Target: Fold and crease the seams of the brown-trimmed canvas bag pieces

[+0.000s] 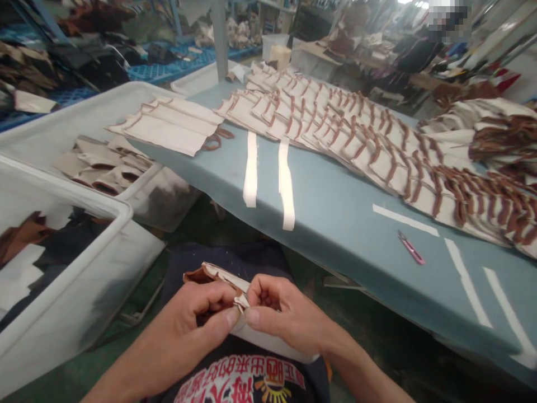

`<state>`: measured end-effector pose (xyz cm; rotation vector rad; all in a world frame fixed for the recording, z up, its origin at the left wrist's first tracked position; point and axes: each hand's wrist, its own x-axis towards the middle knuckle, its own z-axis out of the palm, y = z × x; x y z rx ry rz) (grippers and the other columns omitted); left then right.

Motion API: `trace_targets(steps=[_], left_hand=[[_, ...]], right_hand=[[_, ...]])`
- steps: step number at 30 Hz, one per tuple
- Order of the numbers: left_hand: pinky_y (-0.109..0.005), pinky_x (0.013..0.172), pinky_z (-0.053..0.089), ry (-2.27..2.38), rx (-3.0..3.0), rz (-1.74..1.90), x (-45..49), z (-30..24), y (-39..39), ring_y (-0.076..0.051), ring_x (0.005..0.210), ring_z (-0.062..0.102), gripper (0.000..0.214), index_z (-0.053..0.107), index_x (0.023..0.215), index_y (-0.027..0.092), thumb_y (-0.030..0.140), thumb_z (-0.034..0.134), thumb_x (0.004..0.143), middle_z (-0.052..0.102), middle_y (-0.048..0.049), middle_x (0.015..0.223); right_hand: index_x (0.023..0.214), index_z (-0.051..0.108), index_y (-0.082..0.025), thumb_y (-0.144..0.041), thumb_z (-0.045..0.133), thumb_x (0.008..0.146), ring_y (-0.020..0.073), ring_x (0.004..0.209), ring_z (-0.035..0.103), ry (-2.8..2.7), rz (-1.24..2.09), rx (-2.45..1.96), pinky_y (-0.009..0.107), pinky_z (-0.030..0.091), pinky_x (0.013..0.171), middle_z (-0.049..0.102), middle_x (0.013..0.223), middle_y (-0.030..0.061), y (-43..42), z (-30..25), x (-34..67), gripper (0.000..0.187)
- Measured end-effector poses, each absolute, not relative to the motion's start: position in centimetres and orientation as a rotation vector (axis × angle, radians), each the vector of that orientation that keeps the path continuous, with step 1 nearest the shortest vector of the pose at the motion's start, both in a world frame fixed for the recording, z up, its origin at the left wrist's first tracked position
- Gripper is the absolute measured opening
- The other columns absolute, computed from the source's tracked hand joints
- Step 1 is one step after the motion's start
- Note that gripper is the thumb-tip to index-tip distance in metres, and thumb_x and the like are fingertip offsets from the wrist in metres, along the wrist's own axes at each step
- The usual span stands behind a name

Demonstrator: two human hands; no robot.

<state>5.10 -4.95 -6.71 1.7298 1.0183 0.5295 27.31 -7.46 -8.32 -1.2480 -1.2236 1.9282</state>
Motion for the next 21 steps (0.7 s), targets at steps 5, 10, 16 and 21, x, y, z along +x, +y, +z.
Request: trace_targets(steps=[5,10,16,21], left_hand=[[-0.021,0.060,0.047,0.921,1.800,0.492,5.5,-6.6,-4.6,-0.015,0.066,0.064,0.028,0.068,0.076,0.022,0.024,0.050,0.098,0.073,0.0024,0.074],[-0.022,0.065,0.044,0.891,1.871,0.485,6.0,-6.1,-4.7,-0.013,0.068,0.065,0.029,0.065,0.080,0.022,0.018,0.045,0.101,0.072,0.0046,0.075],[-0.024,0.069,0.045,0.909,1.862,0.471,6.4,-6.2,-4.9,-0.013,0.069,0.064,0.032,0.066,0.081,0.023,0.018,0.044,0.103,0.071,0.0052,0.075],[-0.025,0.072,0.049,0.886,1.848,0.417,6.4,-6.4,-4.8,-0.016,0.079,0.069,0.033,0.070,0.087,0.022,0.021,0.042,0.105,0.076,0.0016,0.086]], right_hand=[[0.083,0.058,-0.021,-0.038,0.075,0.084,0.0112,0.063,0.039,-1.297,1.847,-1.330,0.024,0.030,0.056,0.049,0.069,-0.0065,-7.5,-7.8,27.5,0.024],[0.079,0.059,-0.021,-0.035,0.069,0.088,0.0114,0.061,0.045,-1.507,1.535,-1.506,0.025,0.033,0.057,0.054,0.068,-0.0053,-7.8,-7.4,27.1,0.020],[0.081,0.060,-0.021,-0.029,0.064,0.090,0.0124,0.064,0.055,-1.645,1.101,-1.539,0.026,0.038,0.064,0.062,0.071,-0.0031,-8.8,-7.5,26.7,0.012],[0.078,0.060,-0.021,-0.031,0.065,0.087,0.0125,0.062,0.056,-1.649,1.068,-1.601,0.026,0.038,0.063,0.061,0.068,-0.0035,-9.1,-7.2,26.7,0.014]])
